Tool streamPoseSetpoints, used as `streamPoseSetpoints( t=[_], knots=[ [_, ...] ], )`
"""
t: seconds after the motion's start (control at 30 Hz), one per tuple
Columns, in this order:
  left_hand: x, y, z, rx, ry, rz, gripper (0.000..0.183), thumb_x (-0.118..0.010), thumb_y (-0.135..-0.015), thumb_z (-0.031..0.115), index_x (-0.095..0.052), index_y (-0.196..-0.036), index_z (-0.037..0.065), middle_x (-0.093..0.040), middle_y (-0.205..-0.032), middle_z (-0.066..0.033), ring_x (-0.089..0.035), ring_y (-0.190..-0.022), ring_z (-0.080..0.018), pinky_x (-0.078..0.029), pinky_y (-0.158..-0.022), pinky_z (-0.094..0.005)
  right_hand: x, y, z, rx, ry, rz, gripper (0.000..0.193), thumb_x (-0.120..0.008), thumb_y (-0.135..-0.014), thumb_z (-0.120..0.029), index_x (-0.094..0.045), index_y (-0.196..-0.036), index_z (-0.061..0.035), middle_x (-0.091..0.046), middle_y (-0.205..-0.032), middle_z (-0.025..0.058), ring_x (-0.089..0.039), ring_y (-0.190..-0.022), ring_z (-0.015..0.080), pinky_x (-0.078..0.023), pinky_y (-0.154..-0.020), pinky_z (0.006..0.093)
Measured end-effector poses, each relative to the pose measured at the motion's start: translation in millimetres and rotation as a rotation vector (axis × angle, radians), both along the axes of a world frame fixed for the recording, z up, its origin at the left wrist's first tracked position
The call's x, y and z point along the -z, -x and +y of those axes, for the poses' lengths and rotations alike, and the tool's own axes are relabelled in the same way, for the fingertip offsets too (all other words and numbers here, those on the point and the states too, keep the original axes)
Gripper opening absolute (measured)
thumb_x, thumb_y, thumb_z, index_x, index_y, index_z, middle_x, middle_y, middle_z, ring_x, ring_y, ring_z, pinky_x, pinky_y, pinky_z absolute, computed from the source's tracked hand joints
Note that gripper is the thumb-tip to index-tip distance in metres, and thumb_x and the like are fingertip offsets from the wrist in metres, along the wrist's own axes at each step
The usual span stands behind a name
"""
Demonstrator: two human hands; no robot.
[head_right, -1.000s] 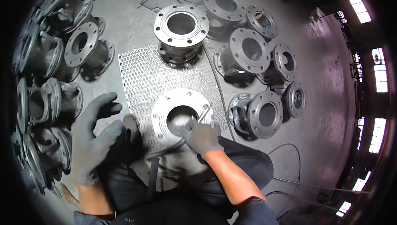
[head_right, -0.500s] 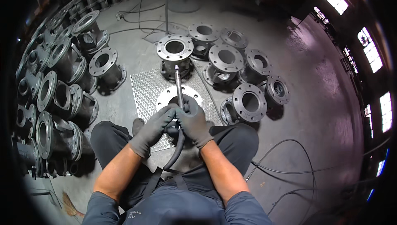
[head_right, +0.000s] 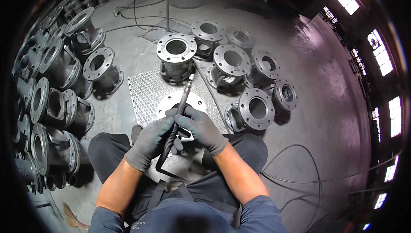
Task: The person puts on safety glasses and gloves, then grinds the interior, flanges, and outer surfaces of a metal pipe fitting using a rotary grinding tool.
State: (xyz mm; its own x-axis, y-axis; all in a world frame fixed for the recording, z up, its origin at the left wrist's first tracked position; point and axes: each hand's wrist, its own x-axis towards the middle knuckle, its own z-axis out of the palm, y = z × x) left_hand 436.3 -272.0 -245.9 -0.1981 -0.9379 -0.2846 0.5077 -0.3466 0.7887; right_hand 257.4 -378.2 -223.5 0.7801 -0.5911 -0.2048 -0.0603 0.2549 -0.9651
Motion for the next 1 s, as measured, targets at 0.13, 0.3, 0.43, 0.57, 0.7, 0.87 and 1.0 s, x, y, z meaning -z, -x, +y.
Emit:
streamPoseSetpoints(
  t=[0.13,0.3,0.43,0.57,0.7,0.87,1.0],
  knots=[
    [-7.2,5.1,2.3,-0.041,-0.075,-0.015,0.044,-0.048,-0.116,0.032,-0.064,-0.13,-0.007,-0.076,-0.091,-0.017,-0.072,-0.064,-0.0213,-0.059,-0.059,-0.0282,13.7,0.4,-1.3,0.053,0.133,0.041,0.048,-0.051,-0.116,-0.034,-0.069,-0.137,0.0043,-0.073,-0.116,0.0064,-0.068,-0.106,0.0138,-0.053,-0.093,0.0277],
    [13.7,13.4,0.9,-0.031,-0.246,0.147,0.043,-0.053,-0.114,0.033,-0.069,-0.117,-0.007,-0.078,-0.094,-0.0172,-0.074,-0.069,-0.0196,-0.061,-0.059,-0.029,35.8,-2.7,6.2,0.075,0.23,0.009,0.051,-0.047,-0.118,-0.04,-0.073,-0.13,0.0026,-0.071,-0.095,0.0027,-0.06,-0.081,0.0092,-0.049,-0.075,0.0252],
    [31.8,21.4,3.9,-0.148,-0.335,0.179,0.038,-0.06,-0.112,0.029,-0.074,-0.106,-0.005,-0.077,-0.092,-0.0128,-0.074,-0.075,-0.0176,-0.06,-0.063,-0.0284,36.7,-5.6,15.5,0.082,-0.143,0.086,0.042,-0.047,-0.117,-0.03,-0.068,-0.13,0.0044,-0.068,-0.088,0.0056,-0.056,-0.06,0.008,-0.047,-0.054,0.0256],
    [46.4,29.8,-3.7,-0.179,-0.324,-0.034,0.028,-0.061,-0.11,0.019,-0.073,-0.113,-0.006,-0.076,-0.095,-0.0101,-0.07,-0.075,-0.0128,-0.057,-0.07,-0.0262,56.4,-6.9,20.2,0.217,-0.156,0.126,0.035,-0.053,-0.115,-0.024,-0.07,-0.127,0.0042,-0.069,-0.088,0.0047,-0.061,-0.066,0.0098,-0.051,-0.059,0.0281],
    [52.2,39.1,-18.6,-0.334,-0.159,-0.246,0.021,-0.067,-0.103,0.015,-0.073,-0.108,-0.005,-0.07,-0.085,-0.0033,-0.06,-0.07,-0.0058,-0.05,-0.065,-0.0238,80.3,-12.4,16.5,0.332,0.048,0.102,0.033,-0.055,-0.113,-0.022,-0.071,-0.123,0.0049,-0.072,-0.091,0.0048,-0.066,-0.075,0.0131,-0.054,-0.067,0.0308],
    [73.0,39.6,-18.9,-0.306,-0.073,-0.733,0.019,-0.07,-0.098,0.015,-0.073,-0.106,-0.002,-0.066,-0.076,-0.0008,-0.055,-0.064,-0.0046,-0.046,-0.057,-0.0258,106.7,-14.1,19.4,0.359,-0.015,0.207,0.029,-0.06,-0.111,-0.02,-0.072,-0.122,0.0042,-0.074,-0.093,0.0131,-0.069,-0.085,0.0134,-0.055,-0.072,0.0346],
    [88.8,35.2,-11.9,-0.161,-0.226,-0.928,0.027,-0.075,-0.091,0.023,-0.076,-0.109,0.003,-0.072,-0.085,-0.0148,-0.069,-0.078,-0.0328,-0.057,-0.076,-0.039,108.1,-8.4,10.0,0.137,1.074,0.388,0.019,-0.065,-0.1,-0.01,-0.072,-0.114,-0.0003,-0.07,-0.094,0.0155,-0.07,-0.078,0.0258,-0.053,-0.065,0.0407]
  ],
)
